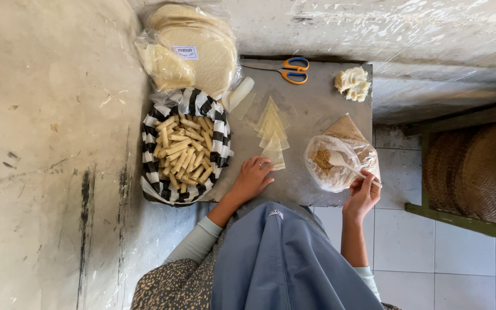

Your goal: The person takes triangular sheets, places small pieces of food on them, and folds the sheets to form small snacks.

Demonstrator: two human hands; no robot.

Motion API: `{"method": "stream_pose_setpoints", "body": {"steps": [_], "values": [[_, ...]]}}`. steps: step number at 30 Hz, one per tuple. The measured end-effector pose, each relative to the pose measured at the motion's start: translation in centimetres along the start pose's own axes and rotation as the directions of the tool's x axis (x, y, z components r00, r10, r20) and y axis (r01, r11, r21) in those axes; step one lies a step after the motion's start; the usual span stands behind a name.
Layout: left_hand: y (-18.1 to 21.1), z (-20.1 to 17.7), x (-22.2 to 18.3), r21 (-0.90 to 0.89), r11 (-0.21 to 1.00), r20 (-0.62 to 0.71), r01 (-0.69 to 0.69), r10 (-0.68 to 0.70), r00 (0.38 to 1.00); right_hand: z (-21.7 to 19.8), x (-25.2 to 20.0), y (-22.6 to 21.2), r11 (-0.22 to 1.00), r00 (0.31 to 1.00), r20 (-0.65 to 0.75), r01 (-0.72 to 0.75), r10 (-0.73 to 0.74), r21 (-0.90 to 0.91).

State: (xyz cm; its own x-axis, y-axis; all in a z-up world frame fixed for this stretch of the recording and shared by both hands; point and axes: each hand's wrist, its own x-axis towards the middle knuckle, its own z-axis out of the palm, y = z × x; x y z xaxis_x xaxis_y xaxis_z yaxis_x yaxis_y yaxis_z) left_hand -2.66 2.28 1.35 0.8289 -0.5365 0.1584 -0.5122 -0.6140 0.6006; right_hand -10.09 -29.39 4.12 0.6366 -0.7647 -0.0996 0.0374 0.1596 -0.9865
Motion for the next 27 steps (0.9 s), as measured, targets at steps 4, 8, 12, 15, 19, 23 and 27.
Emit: {"method": "stream_pose_setpoints", "body": {"steps": [4,8,12,15,19,23,27], "values": [[-0.3,0.3,0.0,-0.076,0.981,-0.144,0.18,-0.189,0.971,-0.1,-0.4,-0.1,0.958,0.992,0.032,0.126,-0.122,-0.257],[-1.0,0.6,0.6,-0.023,0.939,-0.267,0.344,-0.337,0.903,0.8,-0.8,0.4,0.956,0.985,0.139,0.136,-0.102,-0.261],[-1.0,1.3,1.4,0.017,0.92,-0.218,0.392,-0.379,0.899,1.6,-1.0,0.1,0.964,0.989,0.122,0.115,-0.088,-0.241],[-1.2,2.0,1.5,-0.012,0.932,-0.218,0.363,-0.357,0.908,1.4,-1.2,-0.1,0.965,0.988,0.071,0.147,-0.135,-0.215],[-1.7,2.9,1.7,-0.165,0.907,-0.185,0.387,-0.414,0.891,0.5,-1.2,-0.2,0.97,0.984,0.03,0.178,-0.175,-0.164],[-2.0,3.2,1.6,-0.197,0.876,-0.148,0.439,-0.47,0.87,0.2,-1.2,0.3,0.962,0.98,0.046,0.196,-0.191,-0.19],[-2.2,3.3,1.3,-0.246,0.871,-0.148,0.425,-0.467,0.872,0.1,-1.6,0.8,0.914,0.957,0.091,0.291,-0.276,-0.281]]}}
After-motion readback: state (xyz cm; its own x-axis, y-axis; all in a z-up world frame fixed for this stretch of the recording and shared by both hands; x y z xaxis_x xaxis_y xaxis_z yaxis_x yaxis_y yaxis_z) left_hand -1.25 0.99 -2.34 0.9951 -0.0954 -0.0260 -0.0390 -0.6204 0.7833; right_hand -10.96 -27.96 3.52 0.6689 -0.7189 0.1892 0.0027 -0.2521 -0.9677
